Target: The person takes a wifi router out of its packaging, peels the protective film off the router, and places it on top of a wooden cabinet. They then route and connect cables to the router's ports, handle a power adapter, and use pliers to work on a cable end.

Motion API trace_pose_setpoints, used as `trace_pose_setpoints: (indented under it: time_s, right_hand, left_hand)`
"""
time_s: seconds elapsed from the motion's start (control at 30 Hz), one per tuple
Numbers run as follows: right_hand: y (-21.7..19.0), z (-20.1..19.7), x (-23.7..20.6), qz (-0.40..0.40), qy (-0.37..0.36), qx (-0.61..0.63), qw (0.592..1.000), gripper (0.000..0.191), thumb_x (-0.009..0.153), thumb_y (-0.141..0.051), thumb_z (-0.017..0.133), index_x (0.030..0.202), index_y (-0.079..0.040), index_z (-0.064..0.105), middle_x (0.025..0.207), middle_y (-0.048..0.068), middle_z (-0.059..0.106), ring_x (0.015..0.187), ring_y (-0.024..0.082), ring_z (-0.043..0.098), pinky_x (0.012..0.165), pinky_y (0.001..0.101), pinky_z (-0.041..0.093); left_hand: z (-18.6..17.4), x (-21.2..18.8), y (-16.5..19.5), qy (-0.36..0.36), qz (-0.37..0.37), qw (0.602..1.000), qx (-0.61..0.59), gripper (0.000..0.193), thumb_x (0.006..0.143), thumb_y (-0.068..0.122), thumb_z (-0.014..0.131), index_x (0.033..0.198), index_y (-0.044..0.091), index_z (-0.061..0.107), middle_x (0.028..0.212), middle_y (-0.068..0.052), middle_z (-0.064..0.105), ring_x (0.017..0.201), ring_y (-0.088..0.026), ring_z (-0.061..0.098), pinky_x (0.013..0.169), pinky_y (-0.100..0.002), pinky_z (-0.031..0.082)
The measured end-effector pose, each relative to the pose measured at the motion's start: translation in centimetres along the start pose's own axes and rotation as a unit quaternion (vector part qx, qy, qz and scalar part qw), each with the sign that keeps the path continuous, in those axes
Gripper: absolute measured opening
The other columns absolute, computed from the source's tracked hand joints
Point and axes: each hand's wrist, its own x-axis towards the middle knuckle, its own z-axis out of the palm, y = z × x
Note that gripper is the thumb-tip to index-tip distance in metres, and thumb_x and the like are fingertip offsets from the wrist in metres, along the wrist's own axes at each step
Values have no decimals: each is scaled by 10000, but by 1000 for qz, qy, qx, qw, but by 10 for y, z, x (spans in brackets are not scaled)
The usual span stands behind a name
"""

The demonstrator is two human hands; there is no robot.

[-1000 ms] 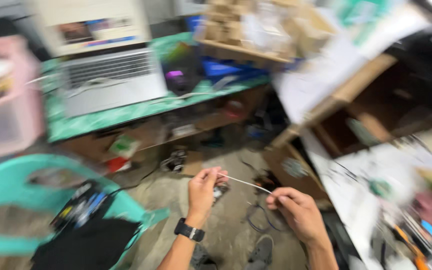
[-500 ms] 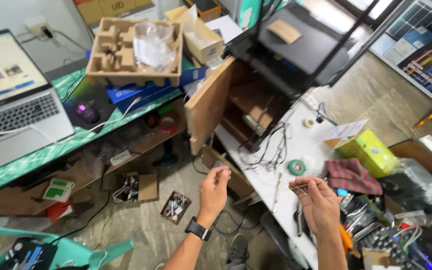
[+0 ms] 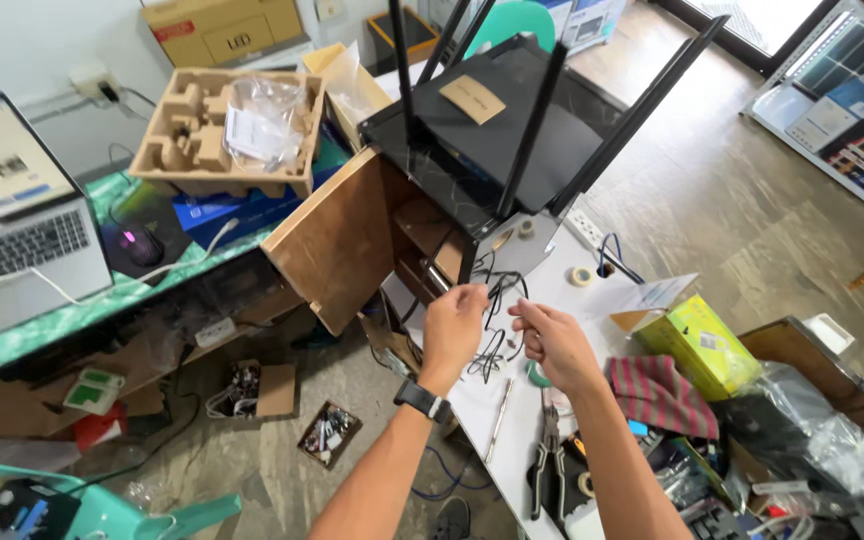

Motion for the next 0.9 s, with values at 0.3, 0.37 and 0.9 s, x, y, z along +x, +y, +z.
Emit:
trace_pose_setpoints:
  time_s: [0.3,0.37,0.9]
  right_hand:
    - [-39,23,8,-184,26,-111,976,158,965,-67,666,1077,32,717,853,47,662,624,85,485,551,246,384]
    - [-49,24,-8,-289,55,-317,901,145,967,-78,691,1063,12,753,826,66,688,700,100,554,618,253,463]
    - [-89,-20,-36,-200,-20,-516,833,385,854,-174,757,1225,-87,704,1008,104,674,772,205,585,731,325,506]
  left_hand:
    - [19,5,11,-14,51,999,6,317,955,222,583,1205,70,705,825,-86,770,782,-188,748,728,-335,577]
    - [22,6,12,-3,115,989,92,307,1025,221,553,1169,21,736,860,-113,747,811,-201,690,744,-338,536]
    - [35,26,25,-164,-53,931,-321,330,1098,293,474,977,23,621,776,-17,547,684,-114,516,618,-260,463]
